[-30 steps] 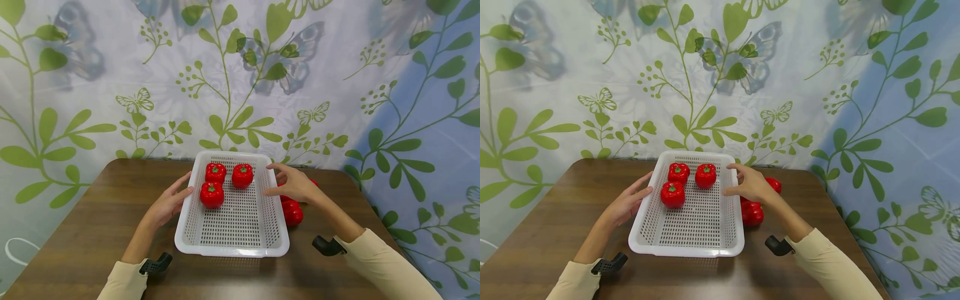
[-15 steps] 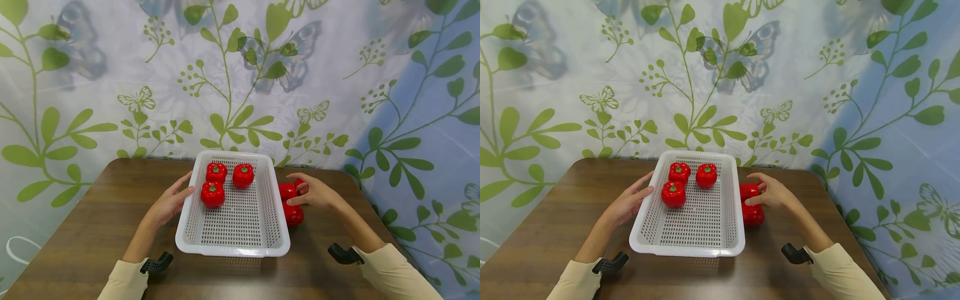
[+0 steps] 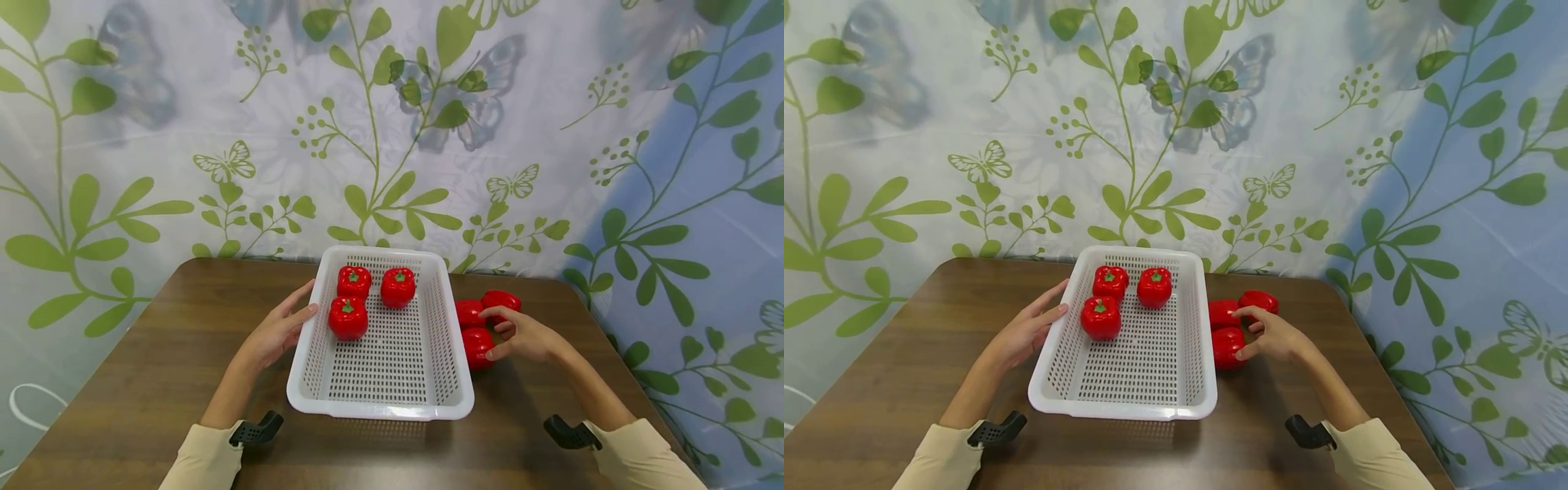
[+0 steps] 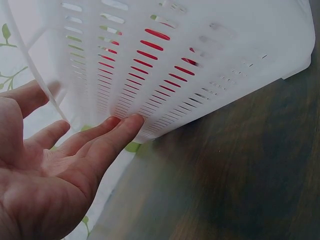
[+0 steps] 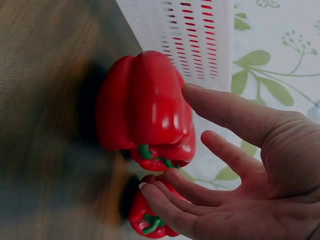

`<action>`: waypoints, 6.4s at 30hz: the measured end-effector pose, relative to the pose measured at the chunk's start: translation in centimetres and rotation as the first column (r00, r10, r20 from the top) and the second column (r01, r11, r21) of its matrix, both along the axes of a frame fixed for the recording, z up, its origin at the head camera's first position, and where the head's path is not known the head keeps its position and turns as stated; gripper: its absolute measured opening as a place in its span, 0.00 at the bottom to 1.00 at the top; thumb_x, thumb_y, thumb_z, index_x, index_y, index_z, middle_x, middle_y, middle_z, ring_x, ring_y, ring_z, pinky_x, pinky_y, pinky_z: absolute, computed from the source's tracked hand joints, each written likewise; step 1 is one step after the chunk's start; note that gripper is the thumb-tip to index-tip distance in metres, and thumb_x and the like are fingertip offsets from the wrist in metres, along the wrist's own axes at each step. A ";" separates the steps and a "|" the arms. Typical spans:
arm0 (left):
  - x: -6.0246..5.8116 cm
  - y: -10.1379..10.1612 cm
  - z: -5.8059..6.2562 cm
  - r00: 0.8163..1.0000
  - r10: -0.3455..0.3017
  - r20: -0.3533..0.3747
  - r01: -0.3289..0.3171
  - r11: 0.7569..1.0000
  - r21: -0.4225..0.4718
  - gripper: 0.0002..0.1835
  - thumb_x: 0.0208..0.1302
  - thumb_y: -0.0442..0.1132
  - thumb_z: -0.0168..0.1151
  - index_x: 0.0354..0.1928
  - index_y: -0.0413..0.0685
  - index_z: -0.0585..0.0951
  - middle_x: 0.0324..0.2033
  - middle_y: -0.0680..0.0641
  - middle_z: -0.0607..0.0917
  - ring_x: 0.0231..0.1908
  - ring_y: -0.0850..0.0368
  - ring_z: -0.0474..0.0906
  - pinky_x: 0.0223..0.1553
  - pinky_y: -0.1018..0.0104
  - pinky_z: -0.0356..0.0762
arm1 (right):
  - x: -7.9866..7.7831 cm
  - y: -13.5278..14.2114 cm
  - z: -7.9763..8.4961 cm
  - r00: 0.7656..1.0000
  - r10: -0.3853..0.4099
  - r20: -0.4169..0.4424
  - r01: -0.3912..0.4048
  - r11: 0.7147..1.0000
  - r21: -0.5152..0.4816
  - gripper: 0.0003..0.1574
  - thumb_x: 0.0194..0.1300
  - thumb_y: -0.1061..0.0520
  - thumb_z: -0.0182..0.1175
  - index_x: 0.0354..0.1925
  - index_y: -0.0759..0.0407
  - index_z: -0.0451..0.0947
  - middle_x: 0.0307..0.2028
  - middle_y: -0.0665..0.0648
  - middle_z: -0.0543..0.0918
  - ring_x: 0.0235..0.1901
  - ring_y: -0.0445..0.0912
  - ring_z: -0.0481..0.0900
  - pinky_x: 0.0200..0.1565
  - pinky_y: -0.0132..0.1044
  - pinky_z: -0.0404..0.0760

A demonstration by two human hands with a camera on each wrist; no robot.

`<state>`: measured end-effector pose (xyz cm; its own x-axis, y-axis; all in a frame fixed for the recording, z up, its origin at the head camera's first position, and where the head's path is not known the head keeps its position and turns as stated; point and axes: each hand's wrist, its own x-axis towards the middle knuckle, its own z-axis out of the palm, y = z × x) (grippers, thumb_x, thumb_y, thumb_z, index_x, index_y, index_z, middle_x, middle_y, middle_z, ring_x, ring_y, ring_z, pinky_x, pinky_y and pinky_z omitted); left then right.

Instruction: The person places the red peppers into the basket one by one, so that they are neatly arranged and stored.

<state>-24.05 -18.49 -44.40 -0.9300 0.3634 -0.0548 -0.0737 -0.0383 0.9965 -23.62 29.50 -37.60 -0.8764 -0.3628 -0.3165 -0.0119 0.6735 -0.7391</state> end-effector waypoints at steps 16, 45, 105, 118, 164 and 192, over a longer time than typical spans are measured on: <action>0.0 -0.1 0.2 1.000 0.000 0.008 0.000 1.000 0.007 0.36 0.79 0.45 0.53 0.81 0.65 0.50 0.71 0.32 0.68 0.60 0.38 0.80 0.52 0.44 0.84 | 0.1 0.0 -1.8 0.997 -0.045 0.061 0.049 0.997 -0.065 0.50 0.54 0.60 0.75 0.71 0.58 0.63 0.70 0.77 0.63 0.68 0.75 0.63 0.58 0.64 0.79; 0.3 -0.1 0.6 1.000 0.007 0.010 -0.007 1.000 -0.008 0.36 0.78 0.45 0.53 0.81 0.65 0.50 0.72 0.34 0.66 0.63 0.34 0.77 0.52 0.43 0.84 | 0.1 0.1 -3.2 0.999 -0.025 0.040 0.030 0.992 -0.124 0.53 0.51 0.64 0.76 0.69 0.61 0.58 0.66 0.77 0.67 0.63 0.73 0.70 0.55 0.62 0.82; 0.2 0.0 0.4 1.000 0.005 -0.012 -0.006 1.000 -0.024 0.36 0.78 0.46 0.53 0.81 0.65 0.50 0.71 0.33 0.67 0.61 0.33 0.79 0.52 0.42 0.84 | 0.3 -0.5 2.0 0.972 -0.125 -0.199 0.135 0.990 0.038 0.49 0.58 0.42 0.74 0.71 0.54 0.66 0.58 0.68 0.77 0.52 0.60 0.75 0.45 0.49 0.88; 0.3 0.0 0.3 1.000 0.003 -0.010 -0.003 1.000 -0.017 0.36 0.78 0.45 0.53 0.81 0.65 0.50 0.72 0.33 0.66 0.62 0.33 0.78 0.52 0.42 0.84 | 0.0 -1.3 3.4 0.922 -0.196 -0.335 0.239 0.967 0.091 0.51 0.60 0.31 0.68 0.73 0.49 0.67 0.55 0.65 0.72 0.55 0.56 0.66 0.43 0.42 0.80; 0.0 0.0 0.4 1.000 0.006 0.015 -0.006 1.000 -0.012 0.35 0.78 0.46 0.52 0.81 0.67 0.51 0.71 0.33 0.67 0.62 0.35 0.78 0.52 0.42 0.84 | -2.3 -11.5 2.7 0.835 -0.282 -0.472 0.243 0.959 -0.143 0.46 0.55 0.39 0.75 0.68 0.50 0.74 0.61 0.60 0.74 0.55 0.57 0.76 0.52 0.54 0.85; 0.2 0.1 0.4 1.000 0.017 0.007 -0.017 0.999 -0.035 0.36 0.78 0.47 0.53 0.81 0.66 0.51 0.72 0.33 0.67 0.62 0.33 0.77 0.53 0.42 0.83 | -2.2 -14.5 -1.8 0.817 -0.062 -0.573 0.098 0.995 0.031 0.49 0.50 0.41 0.79 0.66 0.56 0.77 0.55 0.62 0.79 0.53 0.54 0.76 0.53 0.52 0.84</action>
